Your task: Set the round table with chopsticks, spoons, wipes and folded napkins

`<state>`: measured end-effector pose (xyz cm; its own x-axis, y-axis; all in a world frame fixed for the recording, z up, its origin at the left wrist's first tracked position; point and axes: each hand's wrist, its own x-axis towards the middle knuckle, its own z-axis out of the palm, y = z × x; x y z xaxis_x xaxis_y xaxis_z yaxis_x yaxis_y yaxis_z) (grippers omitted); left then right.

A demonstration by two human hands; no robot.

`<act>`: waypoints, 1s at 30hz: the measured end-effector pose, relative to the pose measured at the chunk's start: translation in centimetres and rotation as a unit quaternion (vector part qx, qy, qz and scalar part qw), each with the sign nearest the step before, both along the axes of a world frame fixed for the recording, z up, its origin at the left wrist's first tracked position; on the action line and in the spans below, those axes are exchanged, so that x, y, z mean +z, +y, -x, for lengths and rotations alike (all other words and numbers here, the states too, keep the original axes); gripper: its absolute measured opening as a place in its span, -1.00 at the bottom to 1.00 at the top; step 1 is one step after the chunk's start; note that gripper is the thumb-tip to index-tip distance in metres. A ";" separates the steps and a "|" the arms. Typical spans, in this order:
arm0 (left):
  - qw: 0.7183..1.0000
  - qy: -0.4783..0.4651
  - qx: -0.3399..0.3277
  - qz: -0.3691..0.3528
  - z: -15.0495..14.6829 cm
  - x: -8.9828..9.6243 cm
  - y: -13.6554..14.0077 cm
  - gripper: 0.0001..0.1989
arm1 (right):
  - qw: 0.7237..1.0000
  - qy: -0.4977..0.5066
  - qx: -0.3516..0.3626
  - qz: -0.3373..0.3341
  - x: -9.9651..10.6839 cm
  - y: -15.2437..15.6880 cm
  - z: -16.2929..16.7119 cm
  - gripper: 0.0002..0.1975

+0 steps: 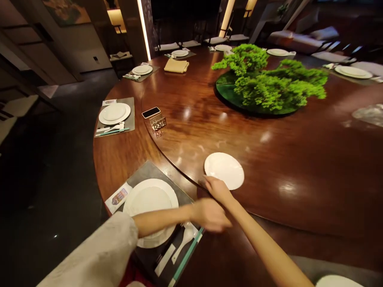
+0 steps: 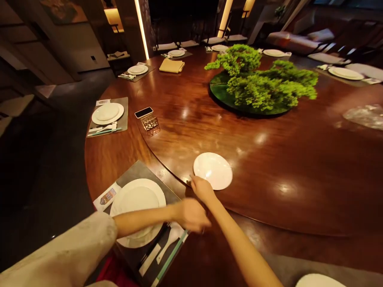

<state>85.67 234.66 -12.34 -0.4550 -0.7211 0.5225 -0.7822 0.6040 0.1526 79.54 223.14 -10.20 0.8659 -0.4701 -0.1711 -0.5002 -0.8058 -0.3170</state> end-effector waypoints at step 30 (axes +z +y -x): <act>0.759 -0.029 0.574 -0.305 -28.5 -6.3 -5.9 -0.37 | 0.876 -0.141 -0.422 0.185 0.6 -7.8 19.8 -0.63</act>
